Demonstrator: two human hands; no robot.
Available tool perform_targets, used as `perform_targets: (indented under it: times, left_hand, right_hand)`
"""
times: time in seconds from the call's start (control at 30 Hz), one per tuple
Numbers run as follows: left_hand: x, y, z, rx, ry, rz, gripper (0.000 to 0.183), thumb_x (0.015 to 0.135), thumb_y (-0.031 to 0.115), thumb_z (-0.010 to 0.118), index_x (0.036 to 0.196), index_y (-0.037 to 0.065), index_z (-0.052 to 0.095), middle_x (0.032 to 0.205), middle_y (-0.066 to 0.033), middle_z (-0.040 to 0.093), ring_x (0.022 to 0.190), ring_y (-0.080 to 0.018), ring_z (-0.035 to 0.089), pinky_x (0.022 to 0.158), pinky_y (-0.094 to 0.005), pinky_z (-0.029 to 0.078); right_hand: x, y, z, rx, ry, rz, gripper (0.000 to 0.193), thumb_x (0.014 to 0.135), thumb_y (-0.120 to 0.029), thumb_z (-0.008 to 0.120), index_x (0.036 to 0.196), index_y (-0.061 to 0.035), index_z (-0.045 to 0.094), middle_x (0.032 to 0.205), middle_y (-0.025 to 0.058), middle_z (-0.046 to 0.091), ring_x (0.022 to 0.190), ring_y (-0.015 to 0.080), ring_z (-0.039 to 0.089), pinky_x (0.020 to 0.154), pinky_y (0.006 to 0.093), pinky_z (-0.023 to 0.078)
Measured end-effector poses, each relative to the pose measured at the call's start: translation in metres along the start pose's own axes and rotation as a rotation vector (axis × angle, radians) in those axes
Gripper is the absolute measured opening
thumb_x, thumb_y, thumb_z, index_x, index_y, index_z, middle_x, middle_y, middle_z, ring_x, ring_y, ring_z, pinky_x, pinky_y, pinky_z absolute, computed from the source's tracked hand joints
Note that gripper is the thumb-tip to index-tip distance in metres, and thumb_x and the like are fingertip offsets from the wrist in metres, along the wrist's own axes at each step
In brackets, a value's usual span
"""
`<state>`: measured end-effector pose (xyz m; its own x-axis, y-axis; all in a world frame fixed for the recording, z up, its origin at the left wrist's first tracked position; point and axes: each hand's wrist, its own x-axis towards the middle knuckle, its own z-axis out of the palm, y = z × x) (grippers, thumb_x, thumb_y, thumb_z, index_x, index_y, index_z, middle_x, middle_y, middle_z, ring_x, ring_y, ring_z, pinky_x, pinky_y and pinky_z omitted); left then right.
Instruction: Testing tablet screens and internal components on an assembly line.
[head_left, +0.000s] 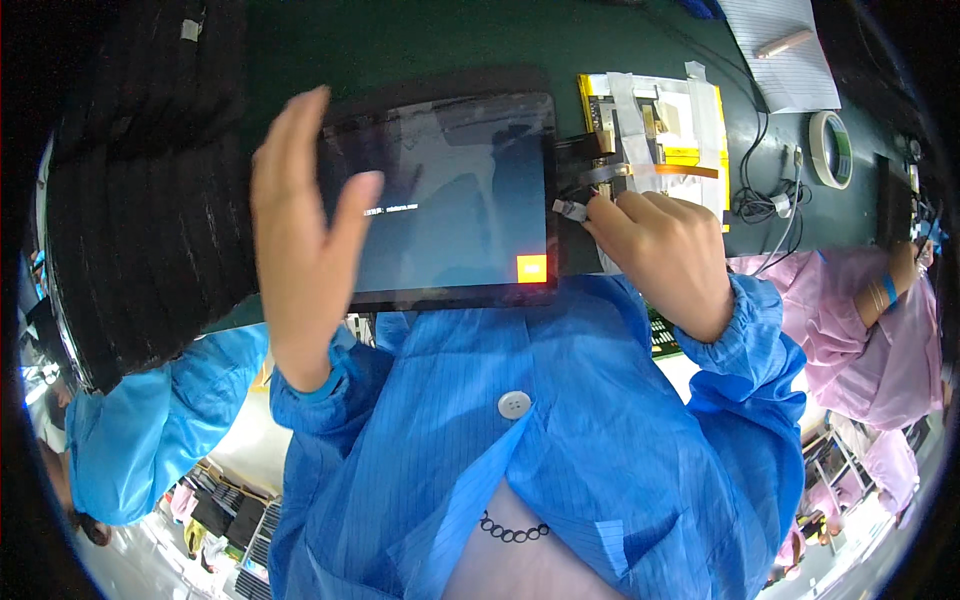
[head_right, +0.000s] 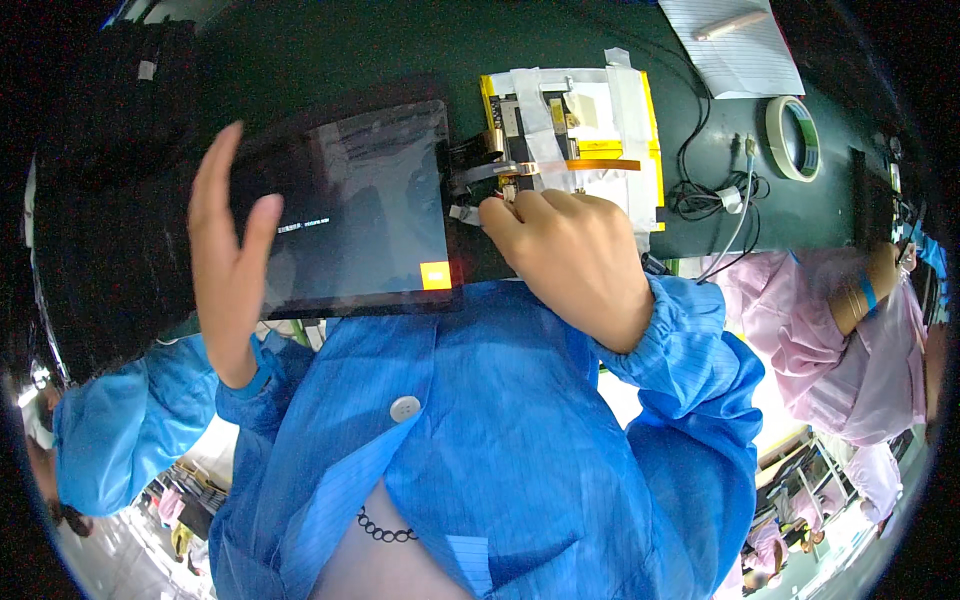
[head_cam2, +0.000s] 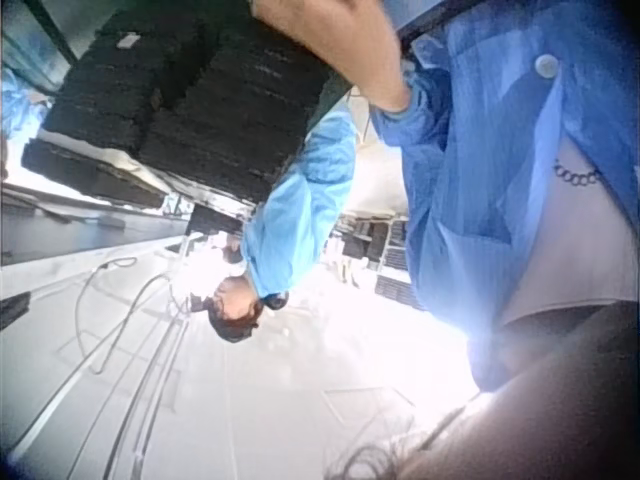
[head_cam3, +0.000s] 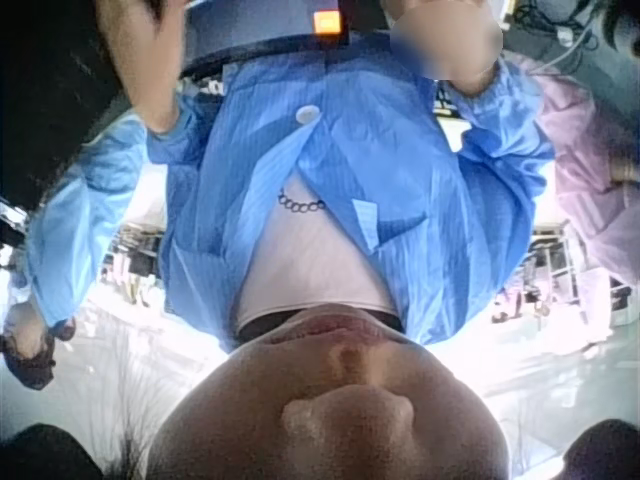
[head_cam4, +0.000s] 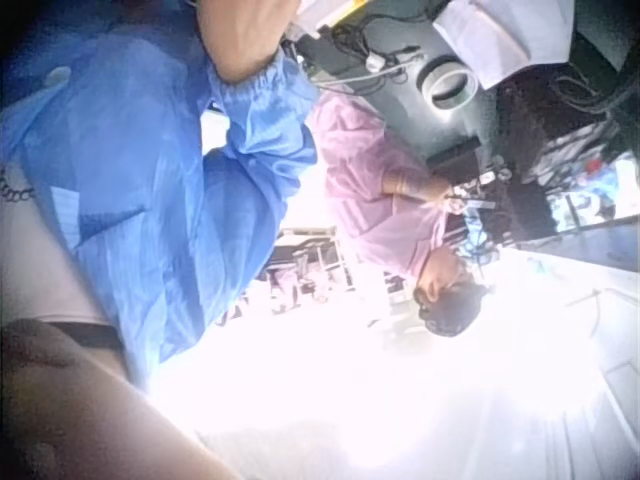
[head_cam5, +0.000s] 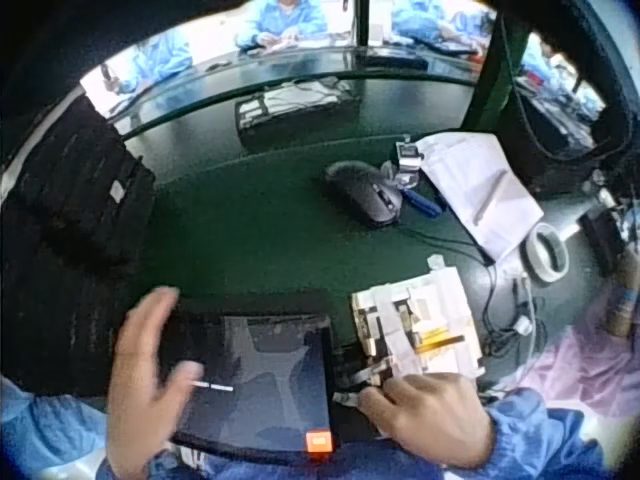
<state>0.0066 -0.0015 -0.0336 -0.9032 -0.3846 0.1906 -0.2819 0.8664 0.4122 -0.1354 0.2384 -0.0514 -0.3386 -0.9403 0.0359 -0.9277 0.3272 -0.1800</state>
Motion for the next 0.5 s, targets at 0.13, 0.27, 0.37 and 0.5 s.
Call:
perform_targets:
  times: [0.13, 0.27, 0.37, 0.5]
  left_hand:
    - [-0.053, -0.039, 0.000, 0.024, 0.137, -0.341, 0.054, 0.089, 0.034, 0.051, 0.136, 0.010, 0.038, 0.137, -0.0148, 0.040, 0.127, -0.0321, 0.037, 0.105, -0.0425, 0.029]
    - [-0.074, -0.054, 0.006, -0.078, 0.172, -0.389, 0.052, 0.091, 0.034, 0.048, 0.137, 0.012, 0.036, 0.141, -0.0140, 0.036, 0.128, -0.0336, 0.037, 0.104, -0.0404, 0.032]
    - [-0.074, -0.058, -0.004, -0.134, 0.169, -0.332, 0.053, 0.092, 0.035, 0.047, 0.138, 0.014, 0.034, 0.143, -0.0134, 0.033, 0.130, -0.0341, 0.034, 0.106, -0.0419, 0.029]
    - [-0.084, -0.055, 0.007, -0.111, 0.108, -0.349, 0.056, 0.091, 0.032, 0.048, 0.141, 0.015, 0.029, 0.145, -0.0123, 0.029, 0.134, -0.0327, 0.027, 0.110, -0.0412, 0.021]
  right_hand:
    - [-0.001, 0.008, 0.002, -0.019, -0.020, -0.043, 0.007, 0.073, -0.014, 0.055, 0.078, -0.0115, 0.051, 0.064, 0.0027, 0.052, 0.059, 0.0178, 0.059, 0.047, 0.0316, 0.045]
    - [-0.001, 0.009, 0.005, -0.047, -0.030, -0.045, 0.008, 0.073, -0.013, 0.055, 0.080, -0.0113, 0.052, 0.064, 0.0025, 0.052, 0.060, 0.0176, 0.060, 0.047, 0.0315, 0.046]
    - [0.004, -0.001, 0.000, -0.055, -0.028, -0.077, 0.009, 0.073, -0.013, 0.055, 0.081, -0.0107, 0.052, 0.065, 0.0027, 0.053, 0.061, 0.0173, 0.060, 0.048, 0.0311, 0.046]
    - [0.002, 0.002, -0.002, -0.049, -0.031, -0.151, 0.010, 0.073, -0.013, 0.055, 0.083, -0.0103, 0.053, 0.066, 0.0028, 0.053, 0.060, 0.0176, 0.060, 0.048, 0.0308, 0.046]
